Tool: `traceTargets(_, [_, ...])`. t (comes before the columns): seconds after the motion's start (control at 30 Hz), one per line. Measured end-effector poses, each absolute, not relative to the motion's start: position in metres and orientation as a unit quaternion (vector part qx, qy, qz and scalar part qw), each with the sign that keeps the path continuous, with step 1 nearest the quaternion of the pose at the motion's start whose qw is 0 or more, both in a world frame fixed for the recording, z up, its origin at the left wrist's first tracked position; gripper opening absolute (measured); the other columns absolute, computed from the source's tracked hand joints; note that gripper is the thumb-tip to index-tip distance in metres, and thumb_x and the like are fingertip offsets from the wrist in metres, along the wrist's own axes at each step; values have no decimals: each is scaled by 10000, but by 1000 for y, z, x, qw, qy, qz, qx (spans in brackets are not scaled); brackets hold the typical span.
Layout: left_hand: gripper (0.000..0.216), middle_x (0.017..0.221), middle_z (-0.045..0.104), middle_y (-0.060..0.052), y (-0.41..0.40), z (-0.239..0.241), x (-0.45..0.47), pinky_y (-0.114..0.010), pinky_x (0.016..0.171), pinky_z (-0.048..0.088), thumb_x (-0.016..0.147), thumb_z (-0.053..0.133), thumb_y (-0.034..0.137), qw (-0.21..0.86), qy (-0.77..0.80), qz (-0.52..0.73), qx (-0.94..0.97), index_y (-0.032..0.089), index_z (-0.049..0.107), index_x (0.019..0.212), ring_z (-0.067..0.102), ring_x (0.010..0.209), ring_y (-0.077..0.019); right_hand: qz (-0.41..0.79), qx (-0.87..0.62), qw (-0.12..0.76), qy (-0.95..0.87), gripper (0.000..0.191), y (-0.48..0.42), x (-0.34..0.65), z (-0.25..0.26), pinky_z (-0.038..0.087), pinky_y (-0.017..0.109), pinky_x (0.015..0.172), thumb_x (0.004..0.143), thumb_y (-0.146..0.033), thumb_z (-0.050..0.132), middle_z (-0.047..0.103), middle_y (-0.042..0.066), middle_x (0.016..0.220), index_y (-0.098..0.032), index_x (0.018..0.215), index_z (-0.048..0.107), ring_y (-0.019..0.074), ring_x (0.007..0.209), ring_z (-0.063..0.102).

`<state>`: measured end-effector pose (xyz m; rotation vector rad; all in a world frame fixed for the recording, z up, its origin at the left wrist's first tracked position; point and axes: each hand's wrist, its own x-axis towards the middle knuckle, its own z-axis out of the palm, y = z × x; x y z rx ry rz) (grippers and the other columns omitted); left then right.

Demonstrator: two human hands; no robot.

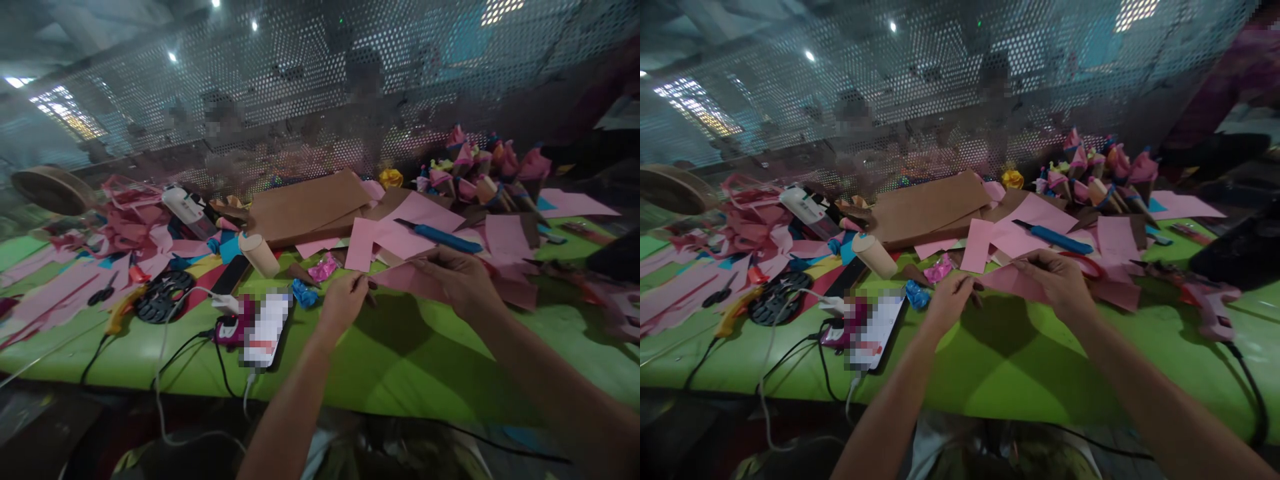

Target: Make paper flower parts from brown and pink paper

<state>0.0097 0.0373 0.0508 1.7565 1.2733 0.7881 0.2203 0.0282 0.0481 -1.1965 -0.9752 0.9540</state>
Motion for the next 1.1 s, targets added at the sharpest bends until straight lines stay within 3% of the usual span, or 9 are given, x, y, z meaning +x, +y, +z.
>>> traceTargets(0.13, [249,826,721,-47,37,49,8,-267,703,457,987,487,334,407,524,426,615,184,670,911,656,780,-169,414,-516,632,-404,363,29,224,47,491,348,749,530,-516,933,725,32,757,-247,682,743,203,775,618])
traceTargets(0.27, [336,1016,740,-100,33,45,18,-301,818,517,963,564,469,550,444,434,559,161,662,1054,679,912,-189,417,-505,646,-393,326,27,218,48,506,352,780,582,-491,914,720,24,806,-272,744,736,209,816,629])
traceTargets(0.4, [250,948,721,-48,31,41,29,-303,861,496,859,709,384,579,421,371,592,170,643,971,641,912,-183,428,-500,641,-396,401,24,208,44,521,326,722,549,-542,920,698,2,797,-273,760,711,179,759,624])
traceTargets(0.57, [219,735,580,19,35,41,27,-267,763,441,889,598,322,528,455,388,603,186,550,724,553,787,-151,482,-503,564,-443,473,23,206,39,512,300,609,525,-598,926,680,4,717,-251,758,705,168,669,616])
traceTargets(0.77, [264,672,457,36,36,43,22,-260,703,377,882,572,310,519,461,409,593,192,486,662,451,716,-134,504,-503,527,-464,509,22,208,43,540,308,631,495,-608,934,710,17,756,-233,775,734,160,669,630])
traceTargets(0.93, [216,683,534,23,37,43,23,-264,721,409,866,597,289,506,476,411,590,186,568,678,502,745,-150,515,-498,515,-471,520,21,208,41,546,318,631,528,-595,923,740,25,818,-250,890,778,163,683,639])
traceTargets(1.1, [101,830,698,-20,39,41,26,-291,829,478,808,600,181,580,454,420,530,171,701,818,606,847,-172,505,-497,532,-464,463,23,210,35,546,325,622,529,-565,927,746,22,794,-275,866,799,172,686,641])
